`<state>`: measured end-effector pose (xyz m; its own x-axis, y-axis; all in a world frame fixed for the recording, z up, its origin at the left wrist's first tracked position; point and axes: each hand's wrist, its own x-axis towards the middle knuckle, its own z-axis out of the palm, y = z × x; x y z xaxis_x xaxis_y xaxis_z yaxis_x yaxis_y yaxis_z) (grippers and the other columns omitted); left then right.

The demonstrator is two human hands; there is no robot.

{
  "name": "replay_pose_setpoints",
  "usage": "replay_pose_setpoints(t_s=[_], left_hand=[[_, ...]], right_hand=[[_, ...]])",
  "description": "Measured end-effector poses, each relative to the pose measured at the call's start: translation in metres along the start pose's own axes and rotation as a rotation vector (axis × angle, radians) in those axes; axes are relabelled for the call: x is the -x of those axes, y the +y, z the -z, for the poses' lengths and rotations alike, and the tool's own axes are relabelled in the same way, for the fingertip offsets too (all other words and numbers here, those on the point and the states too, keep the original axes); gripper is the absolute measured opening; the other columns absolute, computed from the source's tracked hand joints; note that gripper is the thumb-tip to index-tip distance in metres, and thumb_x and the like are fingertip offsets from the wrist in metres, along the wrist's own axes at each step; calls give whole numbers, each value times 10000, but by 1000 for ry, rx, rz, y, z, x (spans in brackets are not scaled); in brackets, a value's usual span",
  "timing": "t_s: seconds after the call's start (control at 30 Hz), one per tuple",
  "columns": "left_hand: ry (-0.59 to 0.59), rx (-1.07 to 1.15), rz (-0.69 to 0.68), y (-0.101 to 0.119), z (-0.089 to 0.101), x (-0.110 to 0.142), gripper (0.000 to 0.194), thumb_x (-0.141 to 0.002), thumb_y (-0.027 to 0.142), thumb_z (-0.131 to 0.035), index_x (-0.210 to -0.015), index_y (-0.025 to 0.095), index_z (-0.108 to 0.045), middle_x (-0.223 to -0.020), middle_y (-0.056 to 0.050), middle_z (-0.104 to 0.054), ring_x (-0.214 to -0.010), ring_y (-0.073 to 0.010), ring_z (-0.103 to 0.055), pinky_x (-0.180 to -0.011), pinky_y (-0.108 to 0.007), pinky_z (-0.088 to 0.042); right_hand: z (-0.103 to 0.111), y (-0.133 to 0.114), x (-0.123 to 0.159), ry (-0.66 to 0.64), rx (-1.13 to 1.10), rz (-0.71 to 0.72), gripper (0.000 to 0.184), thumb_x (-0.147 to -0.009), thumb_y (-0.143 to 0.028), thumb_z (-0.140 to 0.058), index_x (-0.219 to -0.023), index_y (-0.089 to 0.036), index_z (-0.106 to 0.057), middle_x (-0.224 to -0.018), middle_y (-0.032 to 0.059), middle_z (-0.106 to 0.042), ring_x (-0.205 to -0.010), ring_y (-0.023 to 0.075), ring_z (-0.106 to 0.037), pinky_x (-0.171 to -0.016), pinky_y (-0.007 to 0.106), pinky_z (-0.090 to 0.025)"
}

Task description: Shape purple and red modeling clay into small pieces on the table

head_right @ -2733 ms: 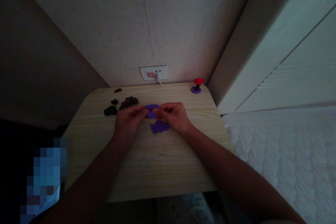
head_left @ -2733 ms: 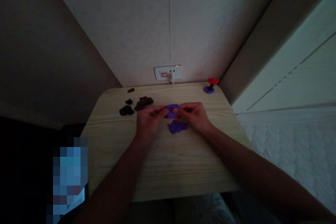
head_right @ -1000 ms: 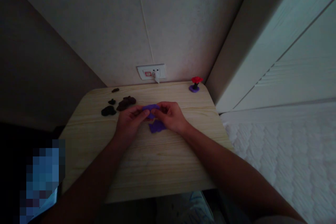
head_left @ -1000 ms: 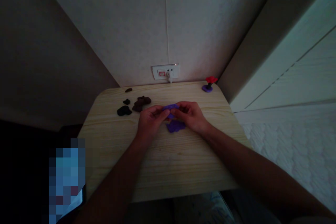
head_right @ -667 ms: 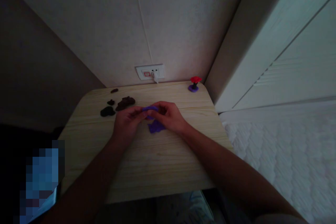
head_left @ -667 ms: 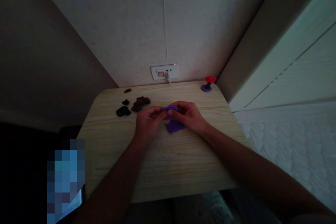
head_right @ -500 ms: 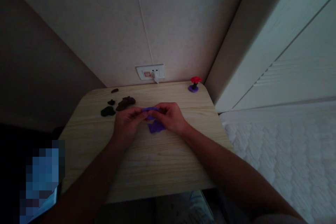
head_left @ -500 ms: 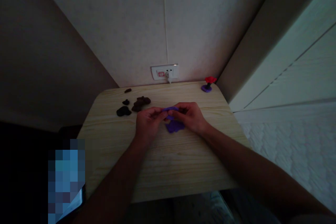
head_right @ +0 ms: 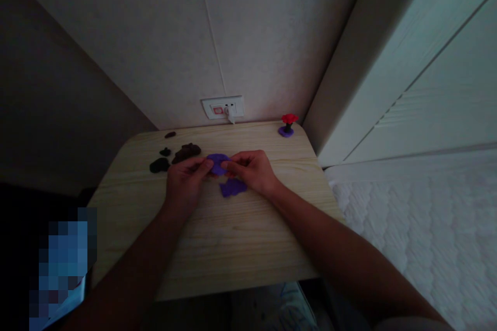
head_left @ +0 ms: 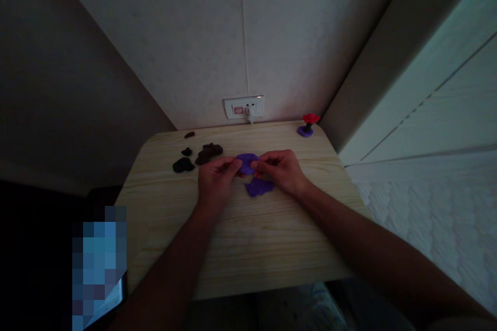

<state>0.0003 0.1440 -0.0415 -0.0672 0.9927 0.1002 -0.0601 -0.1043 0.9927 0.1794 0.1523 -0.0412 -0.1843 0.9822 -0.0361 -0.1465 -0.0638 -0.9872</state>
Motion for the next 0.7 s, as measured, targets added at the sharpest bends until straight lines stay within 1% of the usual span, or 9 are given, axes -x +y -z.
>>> replay_pose_setpoints(t_s=[0.1, 0.2, 0.3, 0.37, 0.43, 0.5, 0.6, 0.7], left_hand=[[-32, 82, 61, -2, -2, 0, 174, -763, 332, -824, -754, 164, -777, -688, -20, -750, -582, -142, -683, -592, -265, -584], [-85, 162, 147, -4, -5, 0, 236, -742, 376, -845, -801, 158, -775, -745, -40, -774, -623, -157, -704, -642, -298, -613], [-130, 157, 197, -4, -6, 1, 292, -704, 386, -877, -849, 150, -784, -787, -64, -794, -646, -175, -727, -684, -322, -627], [-142, 130, 182, -2, -6, 1, 284, -708, 376, -875, -850, 147, -785, -791, -65, -795, -646, -175, -727, -683, -312, -621], [-136, 85, 144, 0, -4, 1, 258, -737, 363, -852, -860, 146, -784, -765, -53, -786, -633, -165, -716, -660, -290, -604], [-131, 26, 94, 2, -3, 0, 225, -765, 348, -825, -847, 145, -776, -713, -40, -766, -614, -156, -700, -630, -268, -581], [-143, -40, 31, 4, -2, 0, 180, -796, 326, -785, -793, 149, -754, -657, -27, -740, -591, -148, -682, -595, -248, -553], [-147, -53, 8, 4, -3, 1, 158, -804, 313, -773, -796, 156, -757, -676, -30, -756, -597, -153, -693, -595, -250, -558]], right_hand=[[0, -3, 1, 3, 28, 22, 391, -631, -503, -922, -688, -157, -750, -591, 21, -724, -506, 120, -621, -514, 239, -502], [0, -4, 1, 0, 15, 30, 403, -639, -511, -918, -671, -157, -729, -578, 16, -715, -500, 119, -622, -511, 238, -506], [-2, -3, 1, 3, -20, 27, 398, -619, -499, -932, -669, -159, -730, -575, 4, -709, -515, 118, -629, -529, 235, -513], [-3, -3, 1, -10, -54, 17, 386, -596, -473, -949, -725, -163, -758, -616, -2, -729, -547, 117, -643, -553, 229, -519], [-3, -2, 2, -57, -82, -5, 398, -588, -453, -957, -808, -170, -785, -686, 3, -762, -590, 122, -664, -580, 229, -525], [-4, -2, 3, -102, -77, -27, 410, -593, -453, -955, -844, -171, -795, -728, 14, -780, -598, 125, -665, -572, 229, -513], [-4, -1, 5, -105, -45, -37, 395, -588, -466, -953, -787, -165, -792, -700, 21, -775, -559, 121, -638, -536, 228, -484], [-5, -2, 6, -103, -45, -35, 380, -597, -476, -946, -752, -166, -789, -672, 24, -764, -563, 125, -637, -547, 233, -491]])
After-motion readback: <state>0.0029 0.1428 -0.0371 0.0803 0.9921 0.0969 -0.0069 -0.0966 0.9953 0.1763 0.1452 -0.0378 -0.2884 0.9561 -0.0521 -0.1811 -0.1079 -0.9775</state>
